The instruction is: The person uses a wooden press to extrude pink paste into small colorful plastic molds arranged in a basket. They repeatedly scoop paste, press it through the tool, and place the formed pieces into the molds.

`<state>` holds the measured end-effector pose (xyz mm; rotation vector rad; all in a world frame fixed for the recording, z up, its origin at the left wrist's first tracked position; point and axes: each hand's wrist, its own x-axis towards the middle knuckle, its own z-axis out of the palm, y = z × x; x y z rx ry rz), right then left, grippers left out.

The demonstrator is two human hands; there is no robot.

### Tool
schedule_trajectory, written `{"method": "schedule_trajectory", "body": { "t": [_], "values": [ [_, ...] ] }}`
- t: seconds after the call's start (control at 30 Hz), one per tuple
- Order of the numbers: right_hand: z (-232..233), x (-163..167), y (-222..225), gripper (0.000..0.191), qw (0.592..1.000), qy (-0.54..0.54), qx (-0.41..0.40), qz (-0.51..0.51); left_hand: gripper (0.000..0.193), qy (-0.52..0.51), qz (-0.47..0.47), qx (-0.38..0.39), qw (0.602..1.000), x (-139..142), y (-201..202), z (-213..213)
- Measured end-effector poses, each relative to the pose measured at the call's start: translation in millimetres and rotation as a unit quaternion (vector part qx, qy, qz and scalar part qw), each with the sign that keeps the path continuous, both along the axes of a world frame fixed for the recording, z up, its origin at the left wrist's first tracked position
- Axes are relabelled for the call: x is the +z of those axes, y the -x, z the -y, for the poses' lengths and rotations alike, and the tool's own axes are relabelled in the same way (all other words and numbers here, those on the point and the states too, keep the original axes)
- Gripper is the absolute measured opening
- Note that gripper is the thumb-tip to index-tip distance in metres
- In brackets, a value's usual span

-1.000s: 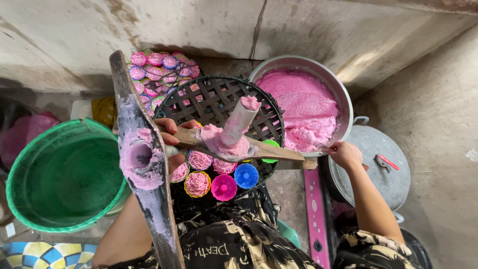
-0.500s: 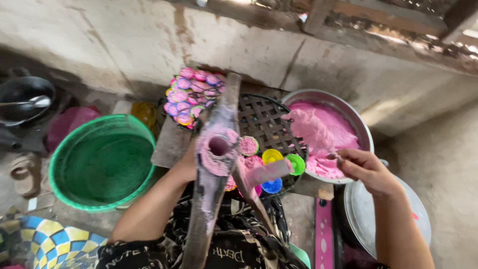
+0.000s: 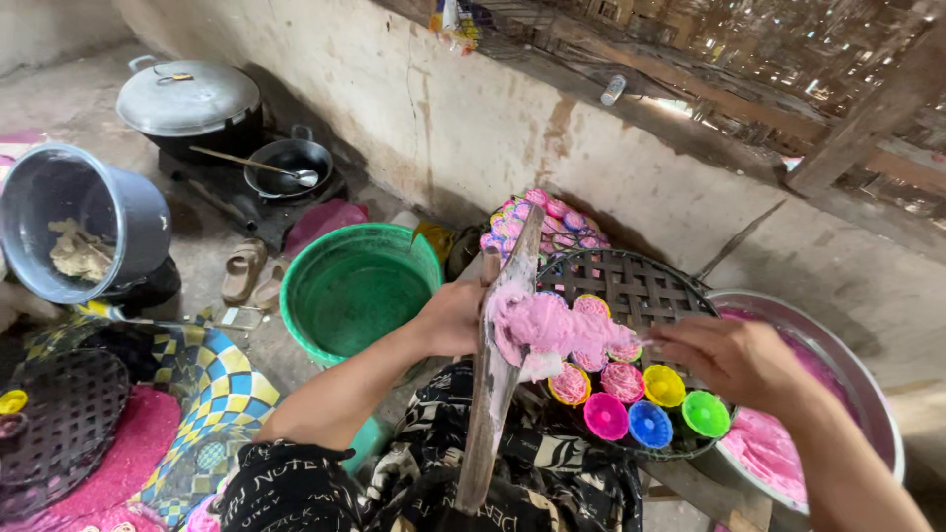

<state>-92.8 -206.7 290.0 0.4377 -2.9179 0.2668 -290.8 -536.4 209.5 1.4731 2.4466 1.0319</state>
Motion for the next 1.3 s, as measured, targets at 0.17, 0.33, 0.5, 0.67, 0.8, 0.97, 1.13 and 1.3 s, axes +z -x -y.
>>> {"method": "schedule_trajectory", "body": {
  "t": [0.17, 0.33, 0.5, 0.67, 0.8, 0.97, 1.13, 1.3],
  "values": [
    [79, 80, 27, 0.038, 0.948, -0.309, -0.063, 0.038, 0.042, -0.008, -0.075, 0.026, 0.997, -4, -4, 5],
    [161, 63, 40, 0.041, 0.865, -0.44, 0.087, -0.225, 0.037, -0.05, -0.055, 0.07, 0.995, -35, 26, -6],
    [161, 66, 34, 0.033, 0.843, -0.416, 0.119, -0.32, 0.045, -0.03, 0.07, 0.09, 0.993, -54, 62, 14],
    [109, 85, 30, 0.025, 0.935, -0.2, -0.013, -0.291, 0.044, -0.06, 0.174, 0.179, 0.966, -50, 86, 29],
    [103, 77, 49, 0.032, 0.974, -0.178, -0.077, -0.12, 0.044, -0.062, 0.001, 0.137, 0.989, -53, 79, 17],
    [105, 87, 66, 0.036, 0.957, -0.236, -0.157, 0.056, 0.035, -0.06, -0.039, 0.166, 0.983, -46, 59, 14],
    [110, 79, 76, 0.037, 0.958, -0.246, -0.125, 0.073, 0.036, -0.122, -0.085, 0.151, 0.977, -32, 42, 15],
    [155, 34, 84, 0.03, 0.942, -0.291, 0.028, -0.164, 0.038, -0.069, -0.048, 0.14, 0.987, -48, 50, 4]
  ]
}}
